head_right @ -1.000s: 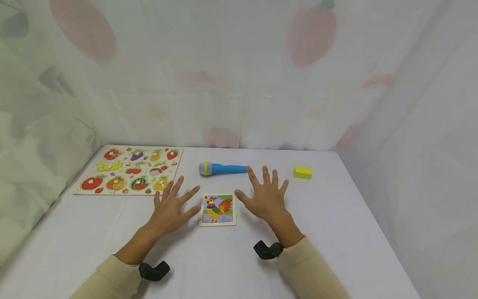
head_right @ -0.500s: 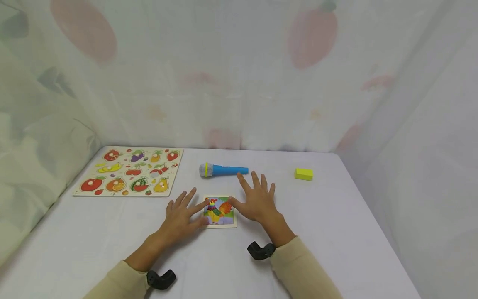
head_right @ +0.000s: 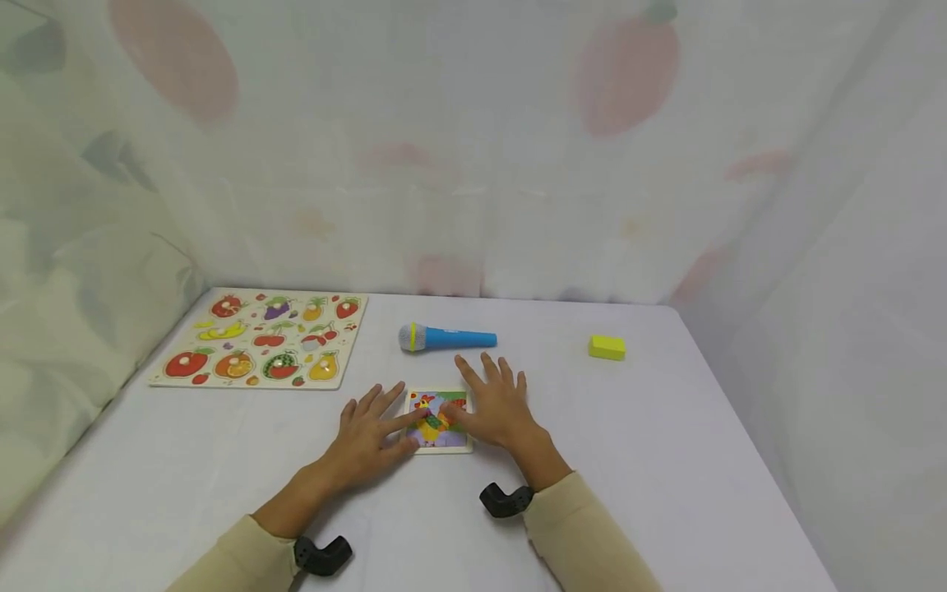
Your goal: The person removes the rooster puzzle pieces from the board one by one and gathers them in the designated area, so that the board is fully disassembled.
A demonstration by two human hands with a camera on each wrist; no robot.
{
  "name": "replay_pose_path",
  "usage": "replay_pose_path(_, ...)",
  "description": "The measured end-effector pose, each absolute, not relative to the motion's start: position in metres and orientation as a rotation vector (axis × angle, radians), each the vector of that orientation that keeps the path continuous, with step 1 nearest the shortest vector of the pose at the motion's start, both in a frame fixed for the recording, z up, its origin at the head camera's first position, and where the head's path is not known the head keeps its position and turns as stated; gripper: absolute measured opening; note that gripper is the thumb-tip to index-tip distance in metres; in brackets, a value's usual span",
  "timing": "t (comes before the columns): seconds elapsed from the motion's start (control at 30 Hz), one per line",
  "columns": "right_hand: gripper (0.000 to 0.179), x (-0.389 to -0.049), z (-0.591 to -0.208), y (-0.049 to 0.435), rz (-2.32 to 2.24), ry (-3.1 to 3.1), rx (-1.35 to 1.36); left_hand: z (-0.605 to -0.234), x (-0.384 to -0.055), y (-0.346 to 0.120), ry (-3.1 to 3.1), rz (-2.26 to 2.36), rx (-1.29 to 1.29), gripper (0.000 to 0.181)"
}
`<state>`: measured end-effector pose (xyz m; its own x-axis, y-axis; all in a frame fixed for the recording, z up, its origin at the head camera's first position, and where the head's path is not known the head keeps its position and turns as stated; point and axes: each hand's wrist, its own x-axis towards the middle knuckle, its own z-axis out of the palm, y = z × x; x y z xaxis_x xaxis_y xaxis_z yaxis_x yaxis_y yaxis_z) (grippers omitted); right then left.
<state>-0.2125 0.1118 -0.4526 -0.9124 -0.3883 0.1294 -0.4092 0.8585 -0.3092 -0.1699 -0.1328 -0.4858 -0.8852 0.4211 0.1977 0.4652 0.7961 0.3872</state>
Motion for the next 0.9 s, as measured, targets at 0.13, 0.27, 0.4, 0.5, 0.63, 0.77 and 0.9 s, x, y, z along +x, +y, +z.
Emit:
replay_pose_path(0.13, 0.08, -0.216, -0.46, 0.108, 0.559, -2.972, 0.673, -0.487, -0.169, -0.131, -2.868, -0.621, -0.74, 0.042)
replay_pose_path(0.27, 0.077, -0.218, -0.461, 0.104, 0.596, -2.989, 0.713, -0.487, -0.169, -0.13, -2.867, -0.589, -0.742, 0.042)
replay_pose_path(0.4, 0.071, -0.221, -0.462, 0.099, 0.627, -2.97, 0.771, -0.485, -0.168, -0.13, -2.888, -0.556, -0.722, 0.041)
replay_pose_path(0.5, 0.068, -0.224, -0.465, 0.097, 0.678, -2.956, 0.796, -0.484, -0.168, -0.13, -2.897, -0.541, -0.712, 0.04)
replay_pose_path(0.63, 0.067, -0.227, -0.472, 0.094, 0.708, -2.959, 0.812, -0.483, -0.168, -0.13, -2.901, -0.542, -0.707, 0.039)
replay_pose_path(0.77, 0.065, -0.228, -0.479, 0.09, 0.696, -2.936, 0.842, -0.484, -0.168, -0.128, -2.901, -0.527, -0.7, 0.039)
replay_pose_path(0.9, 0.057, -0.229, -0.482, 0.086, 0.809, -2.862, 0.876, -0.484, -0.169, -0.126, -2.907, -0.528, -0.685, 0.039)
